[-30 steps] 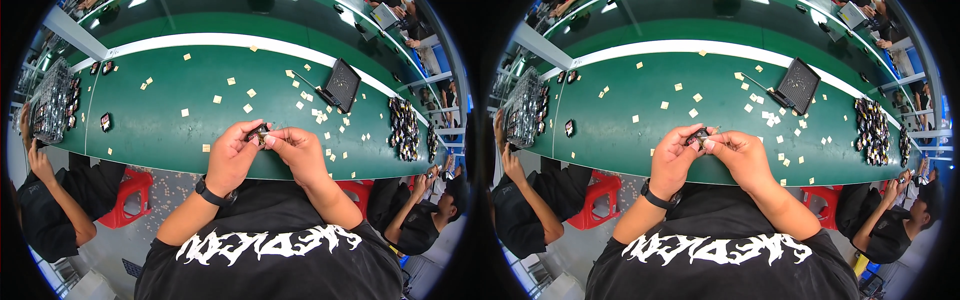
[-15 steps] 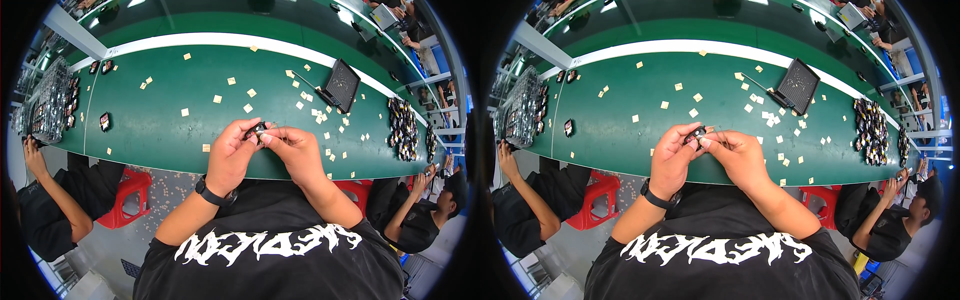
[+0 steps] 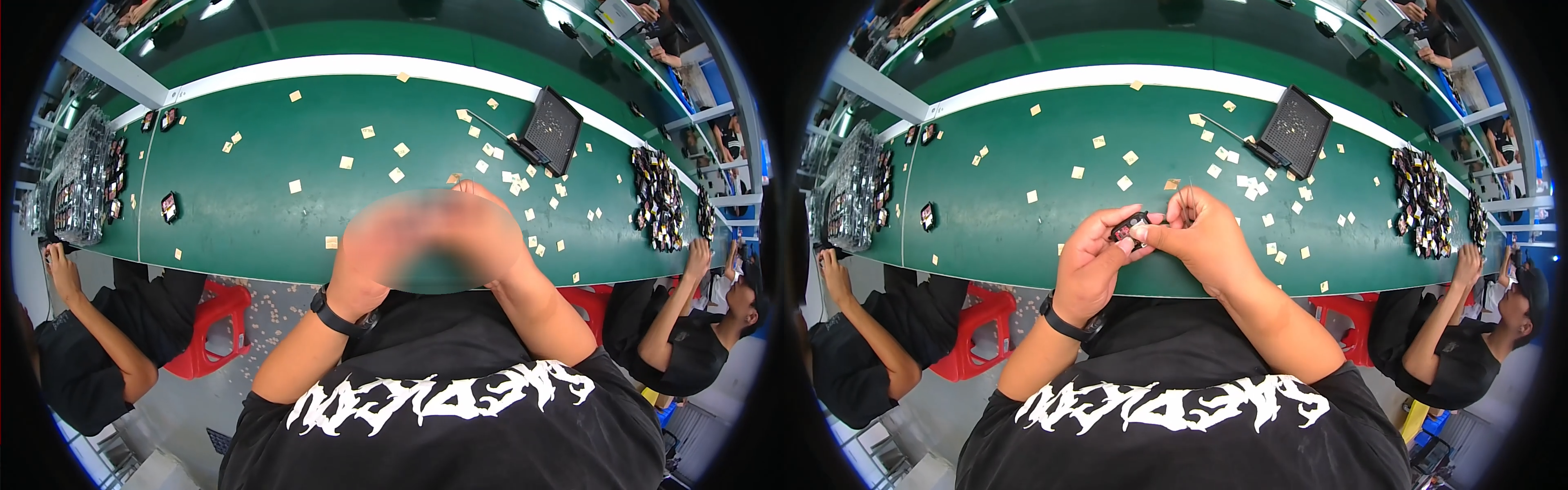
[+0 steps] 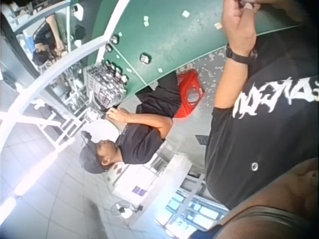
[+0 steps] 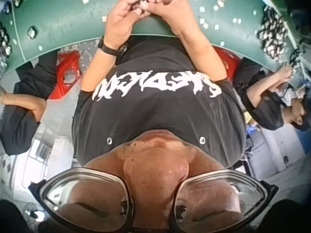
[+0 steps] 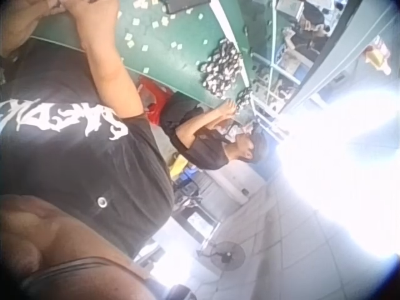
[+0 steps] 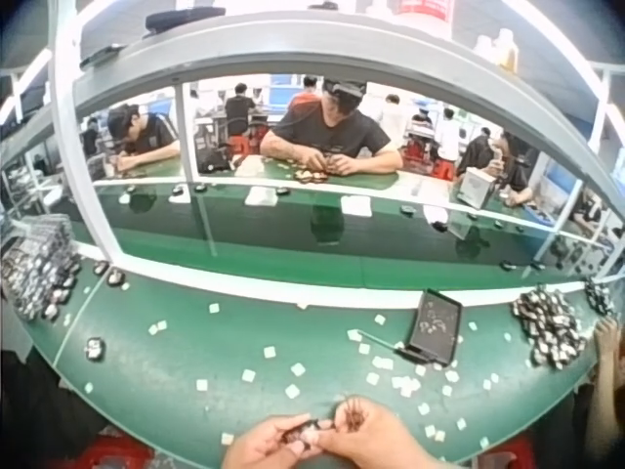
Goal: Assembling components of smartwatch modules, including applying small adhesive stickers and internal parts on a factory production line.
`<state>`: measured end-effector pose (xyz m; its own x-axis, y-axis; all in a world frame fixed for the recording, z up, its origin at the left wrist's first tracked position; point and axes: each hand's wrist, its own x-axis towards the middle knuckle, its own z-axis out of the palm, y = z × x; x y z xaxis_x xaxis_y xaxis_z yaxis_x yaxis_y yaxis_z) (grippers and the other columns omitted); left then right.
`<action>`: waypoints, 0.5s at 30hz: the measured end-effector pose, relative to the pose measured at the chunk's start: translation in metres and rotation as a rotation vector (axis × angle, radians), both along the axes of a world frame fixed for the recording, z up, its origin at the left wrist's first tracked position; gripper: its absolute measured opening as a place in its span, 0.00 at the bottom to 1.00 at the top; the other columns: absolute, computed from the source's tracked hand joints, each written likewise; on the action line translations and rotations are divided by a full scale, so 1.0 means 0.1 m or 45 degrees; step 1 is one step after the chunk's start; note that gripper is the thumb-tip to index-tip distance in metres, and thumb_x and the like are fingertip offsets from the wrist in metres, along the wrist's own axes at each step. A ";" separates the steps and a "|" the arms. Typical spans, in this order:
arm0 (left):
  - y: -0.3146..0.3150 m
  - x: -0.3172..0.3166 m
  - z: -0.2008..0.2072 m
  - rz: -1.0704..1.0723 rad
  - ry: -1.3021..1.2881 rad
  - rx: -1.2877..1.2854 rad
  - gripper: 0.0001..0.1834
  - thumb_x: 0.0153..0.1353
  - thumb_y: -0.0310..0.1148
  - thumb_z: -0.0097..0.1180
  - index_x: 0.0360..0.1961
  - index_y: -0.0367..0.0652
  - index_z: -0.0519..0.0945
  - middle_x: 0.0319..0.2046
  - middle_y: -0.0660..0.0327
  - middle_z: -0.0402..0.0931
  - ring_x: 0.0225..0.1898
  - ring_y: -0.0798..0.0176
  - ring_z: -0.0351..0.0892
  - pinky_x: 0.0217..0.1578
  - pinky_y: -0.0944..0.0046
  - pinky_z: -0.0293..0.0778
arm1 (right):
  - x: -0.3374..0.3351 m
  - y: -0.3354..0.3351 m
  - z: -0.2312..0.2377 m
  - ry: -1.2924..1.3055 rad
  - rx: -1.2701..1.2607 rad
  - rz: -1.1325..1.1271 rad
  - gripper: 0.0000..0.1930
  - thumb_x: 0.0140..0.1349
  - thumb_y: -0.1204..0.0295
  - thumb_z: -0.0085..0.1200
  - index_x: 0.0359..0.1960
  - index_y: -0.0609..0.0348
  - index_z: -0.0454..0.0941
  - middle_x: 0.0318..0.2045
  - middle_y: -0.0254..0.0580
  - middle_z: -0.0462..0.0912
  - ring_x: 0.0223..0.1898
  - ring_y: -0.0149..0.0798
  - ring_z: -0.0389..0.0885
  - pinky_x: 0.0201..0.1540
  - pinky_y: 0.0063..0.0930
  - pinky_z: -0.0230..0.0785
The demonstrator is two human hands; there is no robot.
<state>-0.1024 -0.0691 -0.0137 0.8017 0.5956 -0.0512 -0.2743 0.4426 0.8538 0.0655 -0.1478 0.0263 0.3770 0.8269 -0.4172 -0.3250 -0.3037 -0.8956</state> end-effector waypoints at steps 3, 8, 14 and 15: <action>-0.05 0.05 0.04 0.049 -0.036 -0.058 0.25 0.70 0.18 0.44 0.68 0.31 0.67 0.63 0.45 0.73 0.64 0.55 0.76 0.63 0.54 0.76 | 0.00 0.01 -0.03 -0.055 -0.009 0.011 0.14 0.58 0.78 0.70 0.33 0.59 0.72 0.30 0.31 0.73 0.36 0.24 0.75 0.36 0.20 0.73; -0.04 0.03 0.06 0.130 -0.072 -0.128 0.30 0.69 0.21 0.43 0.72 0.29 0.62 0.66 0.38 0.69 0.67 0.46 0.73 0.66 0.49 0.72 | -0.04 -0.21 -0.01 -0.728 0.280 0.083 0.11 0.57 0.77 0.70 0.38 0.58 0.79 0.31 0.31 0.76 0.27 0.25 0.71 0.30 0.22 0.70; -0.01 0.02 0.06 0.017 -0.220 -0.188 0.28 0.73 0.22 0.37 0.73 0.27 0.60 0.69 0.42 0.66 0.68 0.49 0.72 0.68 0.51 0.69 | -0.06 -0.20 -0.02 -1.620 0.605 0.380 0.17 0.47 0.80 0.69 0.40 0.52 0.84 0.32 0.33 0.78 0.31 0.39 0.83 0.29 0.33 0.75; -0.01 0.02 0.08 0.044 -0.186 -0.163 0.28 0.73 0.24 0.37 0.73 0.26 0.61 0.69 0.39 0.66 0.68 0.46 0.72 0.68 0.51 0.69 | -0.07 -0.17 -0.03 -1.663 0.629 0.404 0.17 0.46 0.79 0.69 0.40 0.52 0.84 0.32 0.33 0.78 0.31 0.38 0.83 0.29 0.33 0.76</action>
<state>-0.1004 -0.0700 -0.0059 0.7855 0.6188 -0.0134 -0.4077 0.5335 0.7411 0.0588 -0.1653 0.0237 0.0345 0.9029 0.4284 0.8206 0.2191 -0.5279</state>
